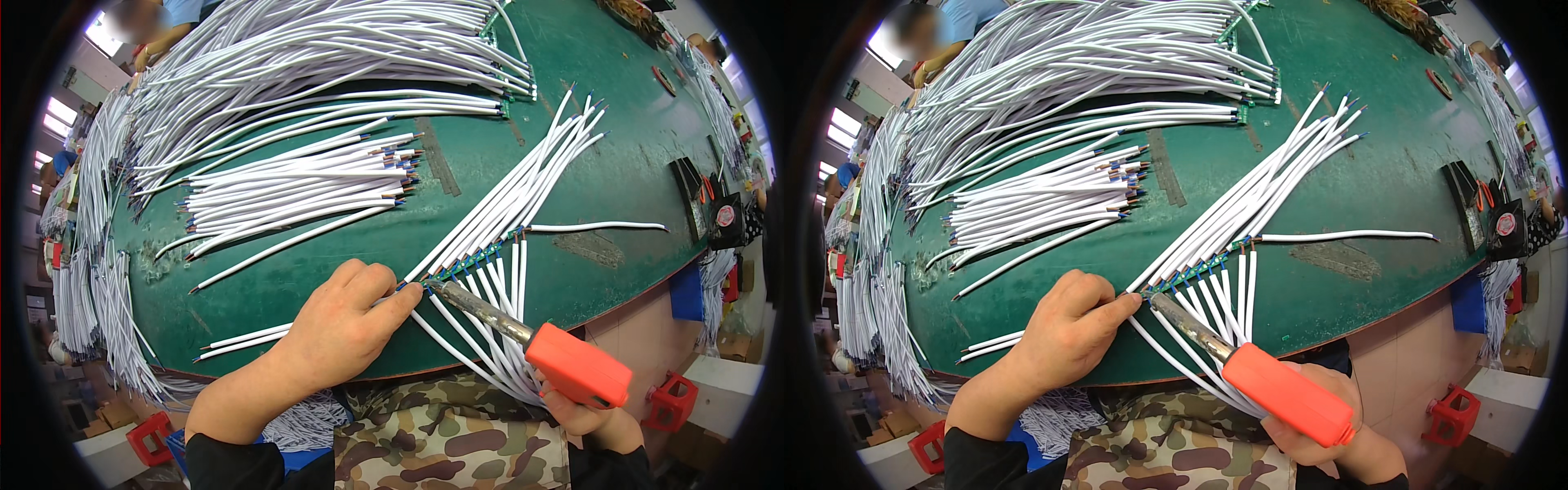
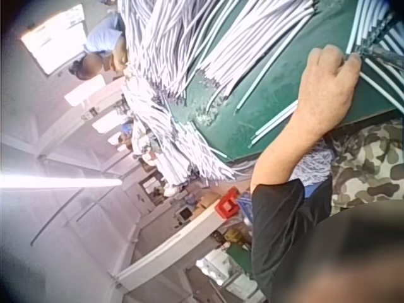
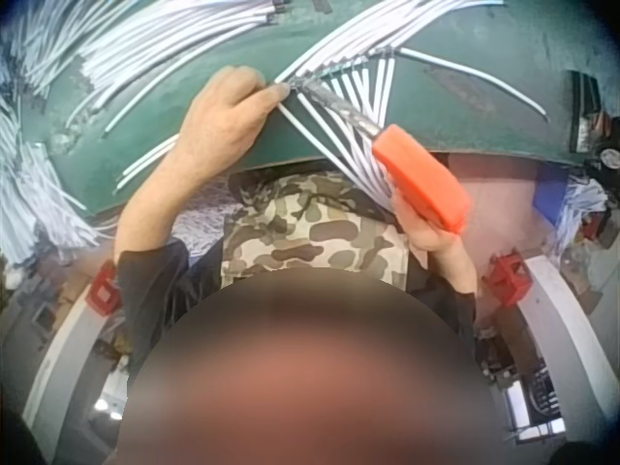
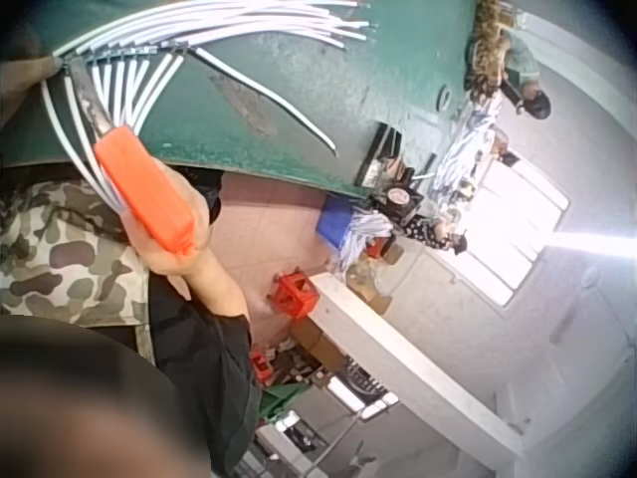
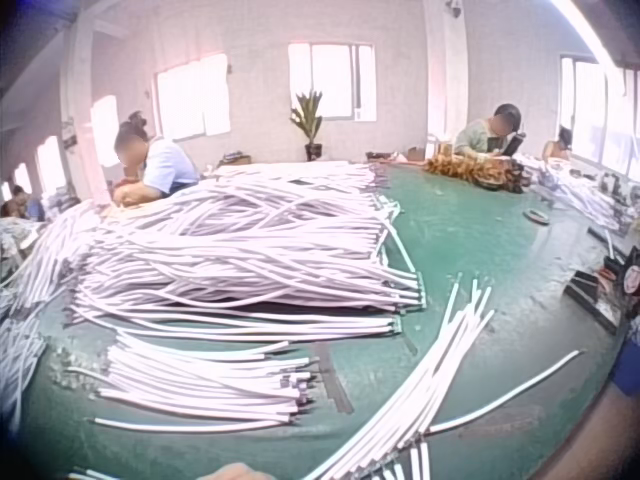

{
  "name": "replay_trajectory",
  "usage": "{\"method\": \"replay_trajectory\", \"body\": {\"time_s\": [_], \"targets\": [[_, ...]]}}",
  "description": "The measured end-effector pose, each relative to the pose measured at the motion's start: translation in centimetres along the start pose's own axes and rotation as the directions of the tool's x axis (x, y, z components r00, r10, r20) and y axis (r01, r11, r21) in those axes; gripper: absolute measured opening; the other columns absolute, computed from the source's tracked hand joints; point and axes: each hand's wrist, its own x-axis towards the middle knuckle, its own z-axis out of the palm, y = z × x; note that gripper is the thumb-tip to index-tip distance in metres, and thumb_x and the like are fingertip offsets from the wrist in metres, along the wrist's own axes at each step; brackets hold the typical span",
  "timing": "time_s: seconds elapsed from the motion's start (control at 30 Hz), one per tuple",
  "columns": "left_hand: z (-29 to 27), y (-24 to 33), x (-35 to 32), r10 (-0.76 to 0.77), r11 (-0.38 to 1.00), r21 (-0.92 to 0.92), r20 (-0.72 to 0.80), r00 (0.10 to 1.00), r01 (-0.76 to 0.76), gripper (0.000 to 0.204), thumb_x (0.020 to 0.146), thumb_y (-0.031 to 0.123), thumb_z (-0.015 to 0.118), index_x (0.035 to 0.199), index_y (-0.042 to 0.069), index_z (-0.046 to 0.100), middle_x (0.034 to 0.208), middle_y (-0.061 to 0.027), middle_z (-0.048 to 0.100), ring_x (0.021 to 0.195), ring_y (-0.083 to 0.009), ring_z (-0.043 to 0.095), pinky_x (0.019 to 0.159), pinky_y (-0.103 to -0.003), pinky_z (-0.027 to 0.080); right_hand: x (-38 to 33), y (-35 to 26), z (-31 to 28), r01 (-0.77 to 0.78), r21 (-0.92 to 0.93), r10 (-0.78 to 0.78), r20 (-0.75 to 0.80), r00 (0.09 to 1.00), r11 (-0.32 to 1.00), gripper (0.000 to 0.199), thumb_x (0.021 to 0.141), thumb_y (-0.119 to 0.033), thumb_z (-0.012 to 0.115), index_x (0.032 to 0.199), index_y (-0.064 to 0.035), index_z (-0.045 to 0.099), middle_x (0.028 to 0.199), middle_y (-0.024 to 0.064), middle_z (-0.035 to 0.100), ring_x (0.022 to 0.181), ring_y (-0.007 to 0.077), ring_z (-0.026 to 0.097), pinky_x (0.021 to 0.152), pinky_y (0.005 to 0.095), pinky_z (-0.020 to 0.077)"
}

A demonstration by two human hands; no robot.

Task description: The person solders white cables to small circuit boards with a soldering iron.

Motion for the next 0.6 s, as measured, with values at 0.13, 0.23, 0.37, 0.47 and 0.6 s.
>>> {"method": "replay_trajectory", "body": {"time_s": [0.13,0.23,0.37,0.47,0.6], "targets": [[0.0,0.1,0.1,-0.004,1.000,0.013,0.008,1.000,0.004,0.043,0.072,-0.007,0.074,0.113,0.006,0.072,0.092,-0.0077,0.057,0.079,-0.0270,0.057,0.069,-0.038,0.050,-1.1,1.1,1.2,0.080,-0.024,-0.083,-0.127,0.988,0.996,0.047,0.074,-0.006,0.074,0.118,0.0055,0.065,0.110,0.0192,0.071,0.085,0.0346,0.073,0.074,0.0390,0.0599],[0.0,0.1,0.0,-0.004,1.000,0.024,0.015,1.000,0.004,0.043,0.072,-0.007,0.074,0.114,0.006,0.071,0.092,-0.0077,0.057,0.079,-0.0269,0.057,0.069,-0.038,0.050,-1.7,1.3,1.1,0.041,-0.023,-0.043,-0.083,0.996,0.999,0.051,0.073,-0.005,0.075,0.121,0.0062,0.063,0.112,0.0191,0.071,0.084,0.0351,0.073,0.074,0.0403,0.0604],[0.1,0.0,0.0,0.001,1.000,0.030,0.015,1.000,-0.001,0.043,0.073,-0.006,0.074,0.114,0.006,0.071,0.092,-0.0076,0.057,0.079,-0.0269,0.057,0.069,-0.038,0.050,-0.9,0.9,0.9,0.027,0.009,-0.027,-0.060,0.998,1.000,0.049,0.073,-0.005,0.075,0.120,0.0057,0.063,0.109,0.0184,0.071,0.084,0.0350,0.073,0.075,0.0399,0.0603],[0.1,0.1,0.0,-0.003,0.999,0.032,0.017,1.000,0.003,0.043,0.074,-0.006,0.074,0.115,0.006,0.071,0.092,-0.0076,0.057,0.079,-0.0268,0.057,0.069,-0.038,0.050,-0.2,0.6,0.6,0.065,-0.041,-0.065,-0.020,0.998,0.997,0.046,0.073,-0.005,0.075,0.117,0.0057,0.065,0.107,0.0184,0.071,0.082,0.0351,0.073,0.072,0.0394,0.0597],[0.1,0.1,0.0,-0.001,0.999,0.036,0.019,1.000,0.001,0.042,0.074,-0.006,0.074,0.115,0.006,0.071,0.092,-0.0077,0.057,0.079,-0.0267,0.056,0.069,-0.038,0.049,-0.3,0.5,1.1,0.064,-0.018,-0.065,-0.076,0.995,0.998,0.038,0.073,-0.006,0.074,0.109,0.0050,0.068,0.103,0.0185,0.071,0.076,0.0343,0.071,0.066,0.0382,0.0577]]}}
